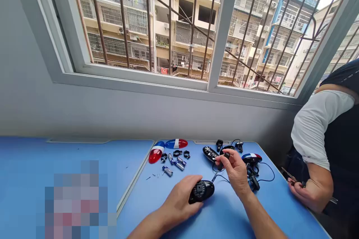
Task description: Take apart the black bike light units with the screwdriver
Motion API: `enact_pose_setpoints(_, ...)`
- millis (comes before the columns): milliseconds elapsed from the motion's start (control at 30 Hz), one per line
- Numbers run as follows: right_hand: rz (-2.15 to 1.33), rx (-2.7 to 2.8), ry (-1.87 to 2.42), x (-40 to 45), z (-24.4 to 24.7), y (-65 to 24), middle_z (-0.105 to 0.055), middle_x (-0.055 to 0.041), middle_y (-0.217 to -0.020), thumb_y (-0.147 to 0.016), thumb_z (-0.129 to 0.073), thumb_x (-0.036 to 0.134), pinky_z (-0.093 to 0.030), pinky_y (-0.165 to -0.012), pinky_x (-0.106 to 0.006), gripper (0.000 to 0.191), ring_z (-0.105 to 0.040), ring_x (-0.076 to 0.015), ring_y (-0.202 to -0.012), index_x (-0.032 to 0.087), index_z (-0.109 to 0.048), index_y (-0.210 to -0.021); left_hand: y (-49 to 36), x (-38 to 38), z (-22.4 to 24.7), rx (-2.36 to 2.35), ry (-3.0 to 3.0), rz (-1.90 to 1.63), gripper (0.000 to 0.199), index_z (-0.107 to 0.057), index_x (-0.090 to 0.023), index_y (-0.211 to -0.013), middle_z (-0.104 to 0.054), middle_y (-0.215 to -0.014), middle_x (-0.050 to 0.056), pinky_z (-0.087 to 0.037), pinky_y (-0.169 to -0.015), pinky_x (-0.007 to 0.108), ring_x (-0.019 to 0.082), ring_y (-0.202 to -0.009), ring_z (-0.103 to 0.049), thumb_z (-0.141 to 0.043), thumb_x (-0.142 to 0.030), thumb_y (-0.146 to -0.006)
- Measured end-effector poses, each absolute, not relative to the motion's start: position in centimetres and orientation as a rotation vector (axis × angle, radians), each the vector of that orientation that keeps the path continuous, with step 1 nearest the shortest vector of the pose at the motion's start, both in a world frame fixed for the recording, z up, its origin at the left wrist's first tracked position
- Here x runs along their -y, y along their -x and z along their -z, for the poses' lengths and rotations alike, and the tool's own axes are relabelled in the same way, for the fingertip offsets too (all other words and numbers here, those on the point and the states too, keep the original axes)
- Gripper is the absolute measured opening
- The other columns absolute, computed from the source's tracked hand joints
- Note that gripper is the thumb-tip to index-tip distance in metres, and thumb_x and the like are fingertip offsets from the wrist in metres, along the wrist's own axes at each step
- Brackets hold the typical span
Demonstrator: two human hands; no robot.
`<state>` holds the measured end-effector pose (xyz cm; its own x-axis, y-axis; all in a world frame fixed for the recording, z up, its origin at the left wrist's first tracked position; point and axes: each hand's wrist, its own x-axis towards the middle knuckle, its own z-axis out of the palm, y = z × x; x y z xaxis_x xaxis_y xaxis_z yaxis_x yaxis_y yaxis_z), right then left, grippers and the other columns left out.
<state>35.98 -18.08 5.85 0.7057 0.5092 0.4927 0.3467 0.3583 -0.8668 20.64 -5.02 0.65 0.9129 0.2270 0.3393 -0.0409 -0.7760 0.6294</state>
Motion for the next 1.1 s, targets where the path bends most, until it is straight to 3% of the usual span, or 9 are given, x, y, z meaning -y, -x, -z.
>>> enact_pose_setpoints(167,0.021,0.89,1.233,19.3,-6.4,-35.3,-0.076,-0.0031,-0.078,-0.085,-0.067,0.037,-0.059,-0.062,-0.029,0.023,-0.072,-0.0169,-0.065,0.021,-0.06,-0.1,-20.5,5.3,-0.9,-0.075,-2.439,-0.452,0.063,-0.052,-0.022,-0.123,-0.065,-0.118,0.008,-0.046,-0.094,0.042,0.029,-0.106,-0.059,-0.068,-0.013,-0.063)
enact_pose_setpoints(600,0.034,1.028,1.226,19.0,-5.5,-34.3,-0.075,-0.0003,-0.08,-0.089,-0.064,0.027,-0.061,-0.063,-0.024,0.016,-0.072,-0.0129,-0.066,0.024,-0.06,-0.104,-20.1,5.6,-2.8,-0.168,-2.398,-0.44,0.049,-0.059,-0.02,-0.108,-0.067,-0.108,0.007,-0.049,-0.087,0.037,0.027,-0.099,-0.06,-0.065,-0.009,-0.061)
enact_pose_setpoints(1100,0.146,1.107,1.288,19.2,-5.7,-34.2,-0.075,-0.0025,-0.082,-0.09,-0.06,0.024,-0.061,-0.062,-0.024,0.017,-0.073,-0.0143,-0.066,0.022,-0.06,-0.106,-20.0,5.6,-3.0,-0.075,-2.425,-0.44,0.044,-0.058,-0.02,-0.105,-0.068,-0.108,0.006,-0.048,-0.085,0.037,0.027,-0.097,-0.059,-0.062,-0.008,-0.063)
